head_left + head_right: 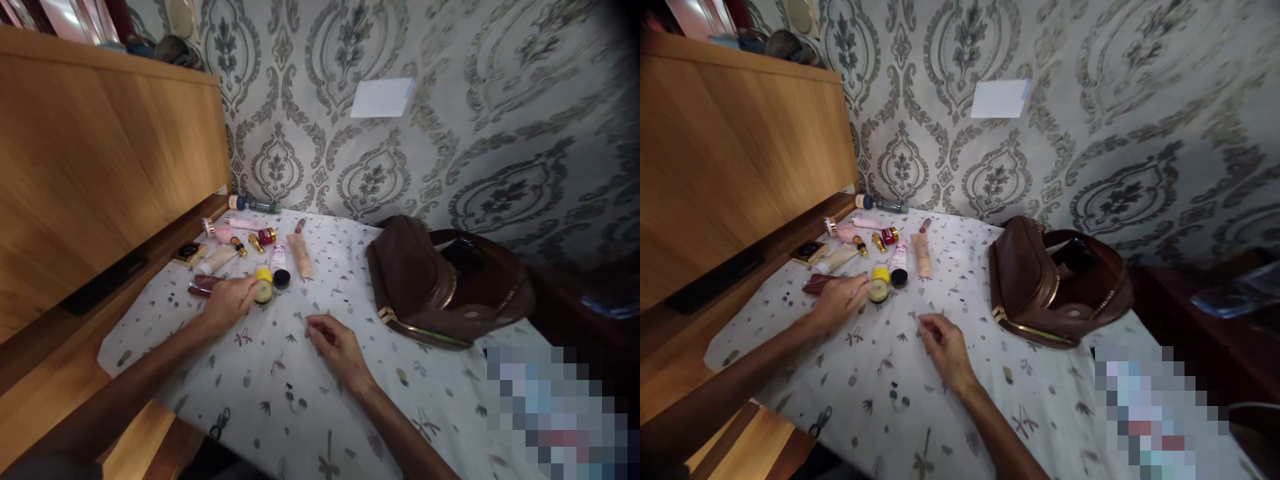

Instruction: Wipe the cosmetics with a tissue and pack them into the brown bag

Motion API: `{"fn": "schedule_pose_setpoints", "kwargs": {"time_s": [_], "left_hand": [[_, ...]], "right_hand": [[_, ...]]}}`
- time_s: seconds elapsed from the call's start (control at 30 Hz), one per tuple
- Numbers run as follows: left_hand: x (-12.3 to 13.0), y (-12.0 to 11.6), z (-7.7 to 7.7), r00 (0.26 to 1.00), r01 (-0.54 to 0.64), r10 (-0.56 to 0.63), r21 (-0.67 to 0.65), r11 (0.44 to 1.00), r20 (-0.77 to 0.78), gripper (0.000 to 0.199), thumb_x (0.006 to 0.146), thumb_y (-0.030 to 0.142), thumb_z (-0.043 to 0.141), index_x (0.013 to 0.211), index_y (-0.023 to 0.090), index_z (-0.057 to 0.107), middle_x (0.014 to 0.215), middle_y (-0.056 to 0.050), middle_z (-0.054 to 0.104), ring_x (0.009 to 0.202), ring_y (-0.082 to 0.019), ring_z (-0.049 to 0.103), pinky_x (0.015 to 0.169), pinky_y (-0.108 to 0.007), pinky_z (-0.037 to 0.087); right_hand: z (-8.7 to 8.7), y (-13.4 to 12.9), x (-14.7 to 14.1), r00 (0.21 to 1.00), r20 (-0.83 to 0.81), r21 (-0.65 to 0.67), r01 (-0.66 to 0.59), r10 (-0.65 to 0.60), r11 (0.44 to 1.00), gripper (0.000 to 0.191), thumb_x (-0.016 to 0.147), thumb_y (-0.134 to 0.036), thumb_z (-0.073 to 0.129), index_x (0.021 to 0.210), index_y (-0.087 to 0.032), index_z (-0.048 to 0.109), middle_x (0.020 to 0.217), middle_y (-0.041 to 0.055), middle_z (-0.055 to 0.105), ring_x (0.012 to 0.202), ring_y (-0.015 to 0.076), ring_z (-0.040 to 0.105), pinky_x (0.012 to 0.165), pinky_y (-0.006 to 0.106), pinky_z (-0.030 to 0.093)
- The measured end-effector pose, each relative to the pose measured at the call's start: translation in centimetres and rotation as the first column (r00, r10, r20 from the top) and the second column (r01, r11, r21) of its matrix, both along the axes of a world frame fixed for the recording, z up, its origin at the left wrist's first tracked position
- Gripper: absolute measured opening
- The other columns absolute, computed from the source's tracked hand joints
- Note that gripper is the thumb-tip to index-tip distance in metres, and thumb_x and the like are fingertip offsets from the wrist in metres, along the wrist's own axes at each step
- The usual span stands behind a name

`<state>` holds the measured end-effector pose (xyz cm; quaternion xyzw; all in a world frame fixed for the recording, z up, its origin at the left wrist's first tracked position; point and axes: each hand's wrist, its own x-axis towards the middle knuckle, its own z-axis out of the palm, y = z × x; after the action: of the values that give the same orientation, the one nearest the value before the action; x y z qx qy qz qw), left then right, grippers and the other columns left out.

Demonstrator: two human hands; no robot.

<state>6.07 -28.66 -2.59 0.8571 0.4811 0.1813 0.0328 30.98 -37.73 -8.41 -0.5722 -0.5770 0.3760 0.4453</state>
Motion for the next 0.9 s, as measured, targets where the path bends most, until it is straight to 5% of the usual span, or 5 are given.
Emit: {"fn": "schedule_pose_setpoints", "kwargs": {"time_s": [0.1,0.27,0.5,0.7,0.9], "left_hand": [[-3.1,1.7,0.5,0.993,-0.116,0.116,0.072,0.991,0.003,0.037,0.101,0.036,0.032,0.096,0.019,0.065,0.090,-0.008,0.072,0.086,-0.024,0.065,0.074,-0.033,0.044],[-6.2,2.5,-0.3,0.976,0.055,-0.027,0.124,0.991,-0.216,0.037,0.098,0.049,0.046,0.104,0.019,0.068,0.103,-0.012,0.072,0.105,-0.030,0.061,0.087,-0.039,0.044],[-7.2,2.5,-1.5,0.936,0.173,-0.121,0.134,0.976,-0.331,0.033,0.094,0.049,0.051,0.098,0.020,0.067,0.100,-0.011,0.071,0.099,-0.030,0.062,0.089,-0.043,0.044],[-6.1,1.5,-0.9,0.983,0.110,-0.134,0.179,0.978,0.128,0.036,0.085,0.066,0.050,0.082,0.032,0.062,0.082,-0.001,0.069,0.083,-0.030,0.067,0.077,-0.044,0.053],[2.8,-3.5,1.0,0.813,0.093,-0.015,-0.104,0.990,0.583,0.036,0.073,0.060,0.065,0.079,0.025,0.064,0.078,0.000,0.071,0.073,-0.024,0.067,0.066,-0.032,0.055]], "right_hand": [[0.1,-0.2,0.0,1.000,0.019,0.013,-0.004,0.003,1.000,0.028,0.085,-0.041,0.058,0.097,-0.019,0.070,0.079,0.0060,0.070,0.066,0.0178,0.062,0.061,0.030,0.051],[0.0,-0.1,0.0,0.999,0.038,0.037,-0.020,0.018,0.999,0.027,0.086,-0.042,0.058,0.094,-0.019,0.070,0.076,0.0053,0.069,0.063,0.0170,0.058,0.056,0.029,0.047],[0.0,-0.2,-0.2,0.998,0.064,0.069,-0.004,-0.001,0.998,0.021,0.085,-0.033,0.058,0.090,-0.019,0.072,0.080,0.0049,0.069,0.071,0.0173,0.061,0.064,0.029,0.048],[0.5,-0.6,-0.7,0.995,0.097,0.105,0.020,-0.031,0.994,0.016,0.083,-0.023,0.061,0.091,-0.020,0.074,0.085,0.0031,0.071,0.076,0.0154,0.061,0.071,0.028,0.049],[2.1,-1.6,-2.2,0.988,-0.097,0.025,-0.120,0.122,0.992,0.038,0.081,-0.032,0.068,0.118,-0.024,0.068,0.100,0.0025,0.071,0.078,0.0157,0.063,0.068,0.027,0.051]]}}
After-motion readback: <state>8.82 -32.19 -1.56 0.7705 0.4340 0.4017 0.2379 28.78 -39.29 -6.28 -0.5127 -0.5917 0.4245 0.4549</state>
